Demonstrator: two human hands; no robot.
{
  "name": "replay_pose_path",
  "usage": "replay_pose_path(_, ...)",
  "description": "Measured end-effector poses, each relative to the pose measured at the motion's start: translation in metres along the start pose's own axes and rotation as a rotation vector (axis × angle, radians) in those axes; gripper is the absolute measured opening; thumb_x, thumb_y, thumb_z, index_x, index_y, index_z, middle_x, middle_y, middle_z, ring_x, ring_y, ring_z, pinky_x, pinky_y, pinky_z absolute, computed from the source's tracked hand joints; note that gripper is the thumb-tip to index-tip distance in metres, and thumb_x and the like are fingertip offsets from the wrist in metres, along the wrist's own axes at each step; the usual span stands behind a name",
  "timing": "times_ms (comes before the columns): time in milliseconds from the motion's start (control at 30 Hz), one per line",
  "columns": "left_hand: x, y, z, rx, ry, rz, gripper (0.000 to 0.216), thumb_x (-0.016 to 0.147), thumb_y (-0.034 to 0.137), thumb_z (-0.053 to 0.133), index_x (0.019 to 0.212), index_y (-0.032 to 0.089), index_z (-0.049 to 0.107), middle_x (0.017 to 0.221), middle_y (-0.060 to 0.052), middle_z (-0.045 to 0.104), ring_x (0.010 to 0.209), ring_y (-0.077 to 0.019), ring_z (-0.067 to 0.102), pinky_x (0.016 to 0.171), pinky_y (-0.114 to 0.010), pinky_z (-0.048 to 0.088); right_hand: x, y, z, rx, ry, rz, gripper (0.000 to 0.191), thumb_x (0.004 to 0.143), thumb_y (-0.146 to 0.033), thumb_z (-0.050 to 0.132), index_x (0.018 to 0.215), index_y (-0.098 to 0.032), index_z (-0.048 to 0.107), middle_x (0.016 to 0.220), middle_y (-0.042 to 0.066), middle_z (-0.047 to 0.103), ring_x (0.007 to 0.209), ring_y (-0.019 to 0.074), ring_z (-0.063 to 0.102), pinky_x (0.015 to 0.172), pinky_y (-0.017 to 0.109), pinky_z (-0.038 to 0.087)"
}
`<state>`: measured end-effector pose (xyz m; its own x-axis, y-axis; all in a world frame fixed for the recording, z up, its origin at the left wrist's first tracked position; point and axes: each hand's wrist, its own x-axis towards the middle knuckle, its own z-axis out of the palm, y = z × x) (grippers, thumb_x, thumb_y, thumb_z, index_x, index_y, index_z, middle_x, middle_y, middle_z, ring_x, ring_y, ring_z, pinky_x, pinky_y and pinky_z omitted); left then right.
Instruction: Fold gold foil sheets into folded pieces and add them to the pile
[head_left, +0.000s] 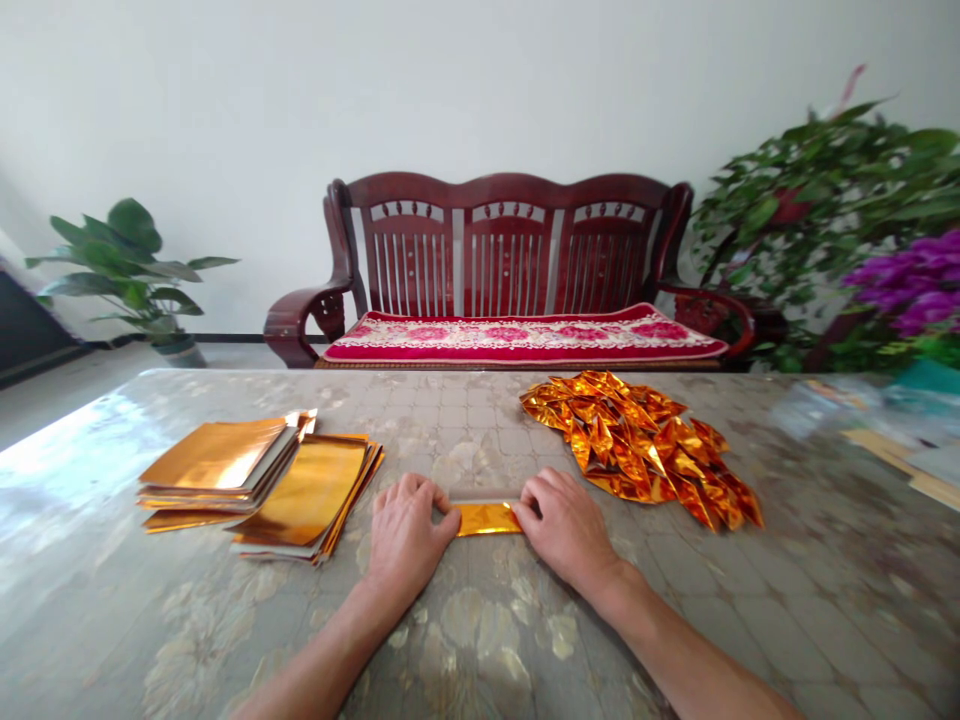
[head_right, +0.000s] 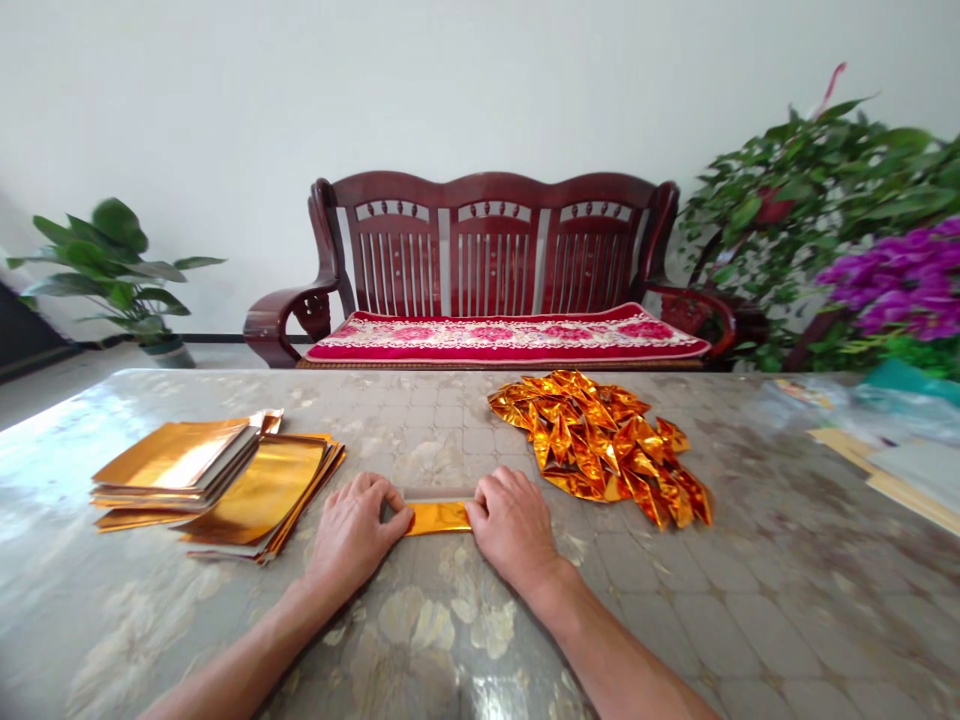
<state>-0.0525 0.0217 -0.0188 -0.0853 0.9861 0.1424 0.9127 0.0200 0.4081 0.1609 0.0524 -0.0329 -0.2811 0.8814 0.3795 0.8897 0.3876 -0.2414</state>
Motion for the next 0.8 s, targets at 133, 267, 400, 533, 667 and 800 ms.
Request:
replay_pose_path(133, -0.0013, -0.0013, 0.0015, 0.021, 0.016, -0.007, 0.013, 0.081, 0.034, 0.062, 0.086, 0.022, 0.062, 0.096, -0.003, 0.061, 0.096, -0.0234, 0.057, 0.088, -0.036, 0.036, -0.0005, 0.0014, 0.0009, -0.002, 0.008, -0.006, 0.018, 0.084, -0.019, 0.062, 0.068, -0.022, 0.055, 0.078, 0.000, 0.058, 0.078, 0.0174, 0.053, 0.070, 0.030, 0.032)
replay_pose_path(267, -0.0020, -0.0015, 0.0011, 0.025, 0.022, 0.010, 0.012, 0.081, 0.033, 0.063, 0.087, 0.022, 0.061, 0.097, -0.003, 0.060, 0.097, -0.0235, 0.056, 0.087, -0.035, 0.037, -0.0007, 0.0012, 0.0010, 0.003, 0.000, 0.001, 0.018, 0.084, -0.020, 0.062, 0.068, -0.022, 0.055, 0.077, 0.000, 0.058, 0.078, 0.0174, 0.053, 0.071, 0.030, 0.032)
replay_pose_path(400, -0.0024, -0.0009, 0.0007, 0.025, 0.032, 0.046, 0.007, 0.082, 0.029, 0.063, 0.085, 0.023, 0.061, 0.097, -0.002, 0.059, 0.097, -0.0231, 0.056, 0.085, -0.034, 0.038, -0.0002, 0.0008, 0.0002, 0.010, -0.013, 0.019, 0.017, 0.083, -0.020, 0.063, 0.068, -0.022, 0.055, 0.077, 0.000, 0.059, 0.078, 0.0173, 0.053, 0.070, 0.029, 0.032)
replay_pose_path(533, -0.0048, 0.0008, 0.0032, 0.008, 0.028, 0.184, 0.006, 0.089, 0.021, 0.057, 0.085, 0.023, 0.061, 0.096, -0.002, 0.059, 0.096, -0.0209, 0.056, 0.085, -0.031, 0.041, 0.0007, 0.0019, -0.0013, 0.016, -0.011, 0.027, 0.016, 0.083, -0.021, 0.064, 0.068, -0.022, 0.057, 0.077, 0.000, 0.060, 0.078, 0.0172, 0.053, 0.071, 0.029, 0.032)
replay_pose_path(667, -0.0084, 0.0040, 0.0056, 0.021, -0.060, 0.383, 0.021, 0.097, 0.016, 0.045, 0.091, 0.024, 0.064, 0.095, -0.003, 0.062, 0.093, -0.0196, 0.055, 0.082, -0.029, 0.044, 0.0015, 0.0025, -0.0032, 0.009, -0.007, 0.040, 0.017, 0.082, -0.024, 0.066, 0.067, -0.022, 0.058, 0.076, 0.000, 0.060, 0.076, 0.0175, 0.054, 0.070, 0.030, 0.032)
replay_pose_path(800, -0.0101, 0.0063, 0.0043, -0.036, -0.120, 0.567, 0.023, 0.096, 0.016, 0.050, 0.112, 0.026, 0.064, 0.108, -0.002, 0.066, 0.102, -0.0194, 0.056, 0.091, -0.031, 0.046, 0.0014, 0.0017, -0.0047, 0.015, -0.002, 0.045, 0.018, 0.083, -0.027, 0.067, 0.068, -0.022, 0.059, 0.077, 0.000, 0.061, 0.077, 0.0177, 0.054, 0.071, 0.030, 0.033)
